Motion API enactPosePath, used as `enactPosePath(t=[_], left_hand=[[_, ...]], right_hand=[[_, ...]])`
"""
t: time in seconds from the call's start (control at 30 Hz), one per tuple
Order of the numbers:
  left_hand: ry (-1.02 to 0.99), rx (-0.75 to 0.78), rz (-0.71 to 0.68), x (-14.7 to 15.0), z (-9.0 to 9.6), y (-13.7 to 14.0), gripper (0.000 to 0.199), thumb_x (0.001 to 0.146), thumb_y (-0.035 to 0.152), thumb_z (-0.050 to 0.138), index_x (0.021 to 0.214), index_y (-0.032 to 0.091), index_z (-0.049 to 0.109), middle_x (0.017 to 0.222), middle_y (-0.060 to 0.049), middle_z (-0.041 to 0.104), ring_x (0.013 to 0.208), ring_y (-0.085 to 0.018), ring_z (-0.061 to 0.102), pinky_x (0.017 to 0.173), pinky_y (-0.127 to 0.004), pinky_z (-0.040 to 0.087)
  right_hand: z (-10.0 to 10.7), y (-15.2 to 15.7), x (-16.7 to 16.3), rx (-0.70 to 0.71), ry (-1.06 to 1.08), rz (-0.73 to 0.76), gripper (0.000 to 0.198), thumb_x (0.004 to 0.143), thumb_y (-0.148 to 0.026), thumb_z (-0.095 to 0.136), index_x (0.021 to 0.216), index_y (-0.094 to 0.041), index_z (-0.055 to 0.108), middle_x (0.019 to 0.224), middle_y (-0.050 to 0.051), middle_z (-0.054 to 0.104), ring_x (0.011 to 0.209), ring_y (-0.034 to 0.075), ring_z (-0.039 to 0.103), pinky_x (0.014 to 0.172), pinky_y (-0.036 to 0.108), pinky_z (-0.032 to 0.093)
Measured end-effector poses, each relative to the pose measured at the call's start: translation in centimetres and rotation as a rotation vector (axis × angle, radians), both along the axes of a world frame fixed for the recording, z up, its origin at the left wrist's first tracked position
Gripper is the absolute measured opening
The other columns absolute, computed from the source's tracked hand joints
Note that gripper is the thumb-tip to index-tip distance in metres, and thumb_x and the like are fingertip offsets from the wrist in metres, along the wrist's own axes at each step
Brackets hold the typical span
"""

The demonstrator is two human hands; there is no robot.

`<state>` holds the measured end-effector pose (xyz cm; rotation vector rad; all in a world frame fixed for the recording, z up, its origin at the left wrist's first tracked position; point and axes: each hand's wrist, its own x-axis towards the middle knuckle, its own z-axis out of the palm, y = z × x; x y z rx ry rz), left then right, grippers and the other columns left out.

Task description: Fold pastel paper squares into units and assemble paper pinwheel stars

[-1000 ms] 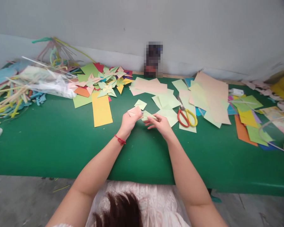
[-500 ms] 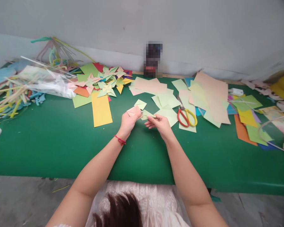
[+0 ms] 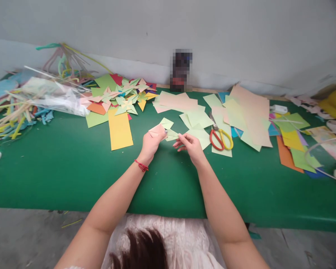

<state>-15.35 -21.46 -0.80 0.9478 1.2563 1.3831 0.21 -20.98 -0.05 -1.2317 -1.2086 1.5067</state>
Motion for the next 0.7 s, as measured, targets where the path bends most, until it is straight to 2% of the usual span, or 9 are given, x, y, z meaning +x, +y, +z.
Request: enactPosePath(t=[0.1,0.3,0.5,0.7], left_hand=[[0.003,-0.012,-0.003,0.07,0.03,-0.03,0.037,0.065,0.039,0.069,0.088,0.010,0.068,0.092,-0.011,0.068,0.083,-0.019,0.061,0.076,-0.029,0.046],[-0.012,-0.019,0.005,0.26,0.06,-0.09,0.038,0.064,0.039,0.071,0.088,0.010,0.068,0.091,-0.010,0.068,0.083,-0.019,0.061,0.076,-0.028,0.046],[-0.022,-0.001,-0.006,0.01,-0.02,-0.04,0.038,0.067,0.039,0.069,0.093,0.011,0.067,0.100,-0.011,0.067,0.089,-0.020,0.061,0.079,-0.029,0.046],[-0.027,-0.029,-0.002,0.26,-0.15,-0.09,0.039,0.065,0.039,0.070,0.092,0.011,0.067,0.098,-0.011,0.067,0.088,-0.020,0.061,0.079,-0.030,0.047]], right_hand=[[-0.22,0.10,0.35,0.027,-0.009,0.004,0.034,0.072,-0.050,0.060,0.068,-0.017,0.058,0.063,0.003,0.068,0.057,0.013,0.062,0.051,0.022,0.048],[-0.21,0.02,0.43,0.125,-0.045,-0.066,0.031,0.073,-0.047,0.061,0.066,-0.017,0.060,0.050,0.000,0.061,0.047,0.010,0.055,0.052,0.023,0.047],[-0.06,0.14,0.26,0.062,-0.015,-0.014,0.035,0.074,-0.052,0.057,0.067,-0.017,0.059,0.054,0.001,0.064,0.046,0.010,0.054,0.048,0.023,0.045],[-0.58,0.10,0.25,0.102,-0.026,-0.052,0.037,0.075,-0.052,0.055,0.065,-0.016,0.059,0.048,0.001,0.061,0.043,0.010,0.053,0.049,0.023,0.044]])
